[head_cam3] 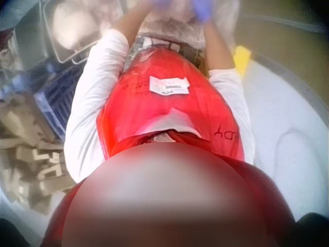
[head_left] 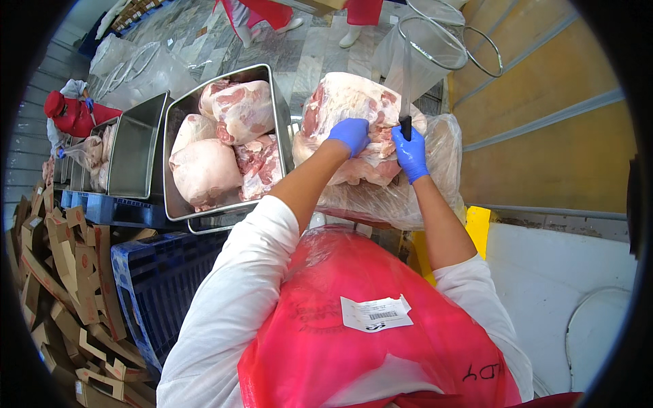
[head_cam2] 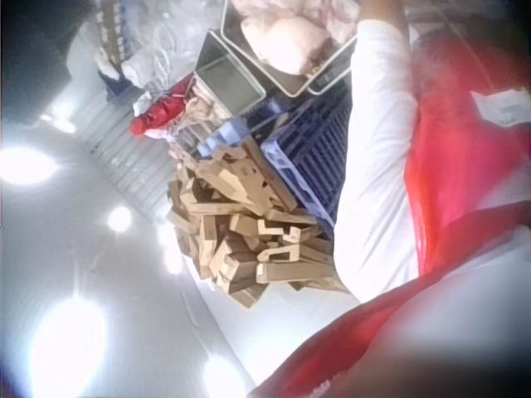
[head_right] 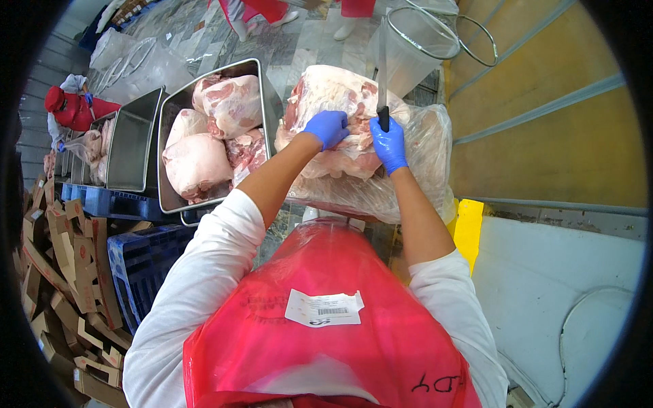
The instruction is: The person handles large cuts of raw meat, placing them into a metal tray and then using a knife to cut the meat on a yellow cutting board. The person wears blue gloves and a pink apron while working in a commercial kitchen environment.
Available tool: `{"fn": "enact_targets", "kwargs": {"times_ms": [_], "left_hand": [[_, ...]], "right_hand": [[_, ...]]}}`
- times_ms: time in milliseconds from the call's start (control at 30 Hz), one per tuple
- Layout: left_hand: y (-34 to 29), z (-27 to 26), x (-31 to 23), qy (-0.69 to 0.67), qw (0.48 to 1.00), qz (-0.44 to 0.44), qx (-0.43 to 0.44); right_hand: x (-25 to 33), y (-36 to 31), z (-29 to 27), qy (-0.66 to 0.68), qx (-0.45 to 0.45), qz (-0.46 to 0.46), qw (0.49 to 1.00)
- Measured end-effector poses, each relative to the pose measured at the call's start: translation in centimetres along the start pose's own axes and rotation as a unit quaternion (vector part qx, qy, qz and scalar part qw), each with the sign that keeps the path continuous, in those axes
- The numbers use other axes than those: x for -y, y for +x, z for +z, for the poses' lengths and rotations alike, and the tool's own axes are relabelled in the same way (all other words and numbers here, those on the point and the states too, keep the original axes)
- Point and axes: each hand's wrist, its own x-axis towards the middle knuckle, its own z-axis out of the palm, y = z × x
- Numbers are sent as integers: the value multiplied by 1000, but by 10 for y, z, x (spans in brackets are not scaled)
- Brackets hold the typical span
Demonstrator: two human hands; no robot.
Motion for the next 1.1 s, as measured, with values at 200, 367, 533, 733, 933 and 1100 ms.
{"fn": "enact_targets", "kwargs": {"times_ms": [200,367,533,733,933,1100], "left_hand": [[3,-9,-24,145,987,61,24],[1,-23,-37,152,984,41,87],[1,-29,-49,146,981,16,130],[-12,10,-14,28,995,77,-52],[0,13,-5,-132,988,-74,-7],[0,34,-4,-170,980,-74,-69]], "right_hand": [[-4,-18,5,24,-37,-20,999],[-7,-28,1,47,-27,-28,998],[-15,-35,-5,71,-25,-27,997],[-19,-50,-8,73,-15,-14,997],[-15,-58,-8,79,-12,-16,997],[-15,-59,-10,85,-8,-14,996]]}}
